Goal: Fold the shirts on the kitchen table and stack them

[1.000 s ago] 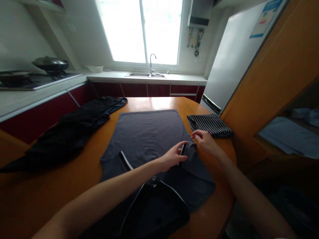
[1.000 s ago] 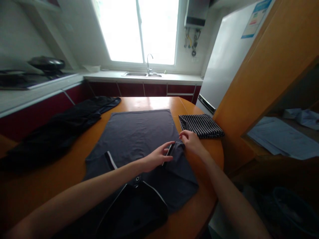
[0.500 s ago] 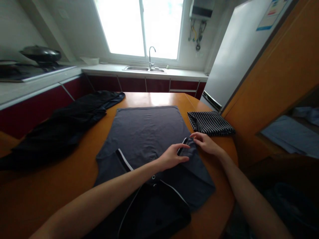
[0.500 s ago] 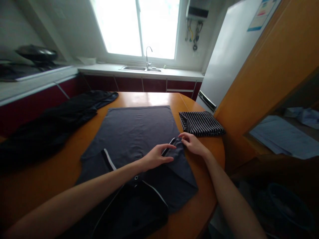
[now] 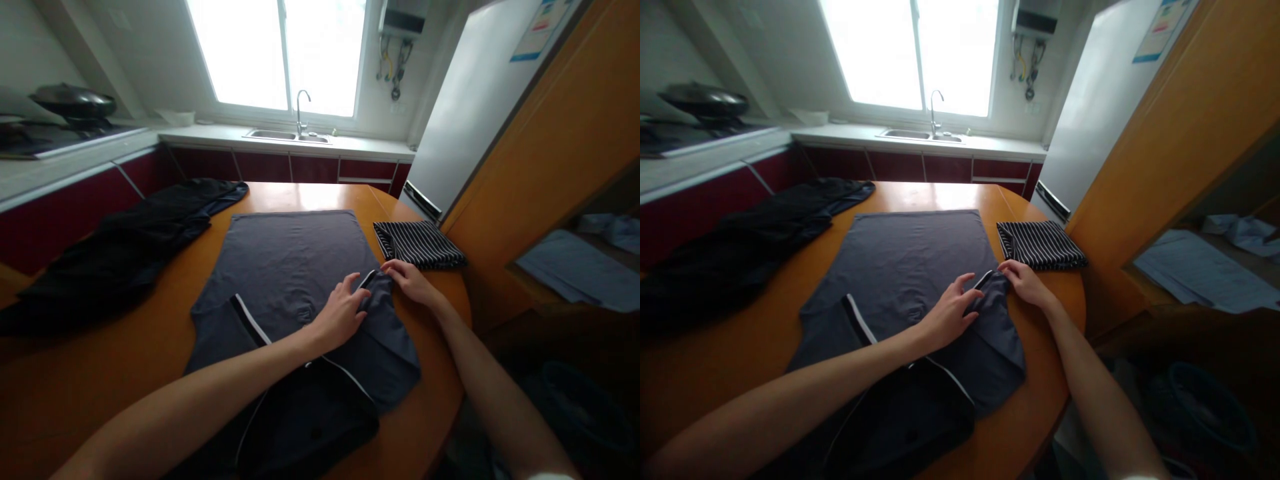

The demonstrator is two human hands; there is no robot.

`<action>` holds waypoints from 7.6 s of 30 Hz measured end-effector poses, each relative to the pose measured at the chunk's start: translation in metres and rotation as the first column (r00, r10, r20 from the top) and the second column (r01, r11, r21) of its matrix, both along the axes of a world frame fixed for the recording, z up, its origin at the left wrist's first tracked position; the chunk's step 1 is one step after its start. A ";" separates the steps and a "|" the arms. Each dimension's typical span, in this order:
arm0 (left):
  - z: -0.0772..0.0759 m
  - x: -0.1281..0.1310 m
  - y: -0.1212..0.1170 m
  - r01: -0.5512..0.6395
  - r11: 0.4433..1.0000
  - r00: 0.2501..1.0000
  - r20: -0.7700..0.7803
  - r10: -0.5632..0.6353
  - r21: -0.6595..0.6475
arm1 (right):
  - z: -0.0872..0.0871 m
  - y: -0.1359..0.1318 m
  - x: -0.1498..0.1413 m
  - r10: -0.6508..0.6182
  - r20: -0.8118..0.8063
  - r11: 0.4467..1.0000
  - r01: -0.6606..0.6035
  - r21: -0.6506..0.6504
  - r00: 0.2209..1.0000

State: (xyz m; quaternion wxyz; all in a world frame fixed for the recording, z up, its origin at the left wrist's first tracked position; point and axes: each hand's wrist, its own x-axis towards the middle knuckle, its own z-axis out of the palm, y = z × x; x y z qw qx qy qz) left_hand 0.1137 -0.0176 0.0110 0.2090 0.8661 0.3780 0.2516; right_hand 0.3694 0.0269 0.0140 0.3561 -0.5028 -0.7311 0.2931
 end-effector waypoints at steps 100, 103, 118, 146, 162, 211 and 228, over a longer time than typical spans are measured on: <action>0.018 -0.245 0.050 -0.481 0.874 0.852 0.194 0.486 -0.073 | -0.036 -0.031 -0.060 -0.034 0.669 0.940 -0.203 0.274 0.743; 0.029 -0.258 0.050 -0.599 0.797 0.751 0.294 0.592 -0.076 | -0.028 -0.027 -0.054 -0.151 0.570 0.927 -0.085 0.366 0.808; 0.025 -0.245 0.050 -0.610 0.781 0.749 0.223 0.623 -0.134 | -0.004 -0.052 -0.050 -0.224 0.333 0.952 0.131 0.278 0.916; 0.031 -0.260 0.053 -0.626 0.744 0.638 0.396 0.660 -0.231 | 0.033 -0.056 -0.117 0.032 0.651 0.999 -0.019 -0.027 0.759; 0.058 -0.050 0.064 0.056 0.958 0.980 -0.167 -0.106 -0.280 | 0.015 0.043 -0.010 -0.077 0.214 0.988 0.103 -0.112 0.974; 0.035 0.023 0.030 0.322 0.937 0.886 -0.390 -0.250 0.131 | 0.016 0.038 -0.016 -0.015 0.347 0.998 0.036 -0.054 0.938; -0.004 0.028 0.034 0.340 0.930 0.868 -0.426 -0.254 0.138 | 0.032 0.026 -0.002 -0.049 0.495 0.990 0.108 -0.091 0.868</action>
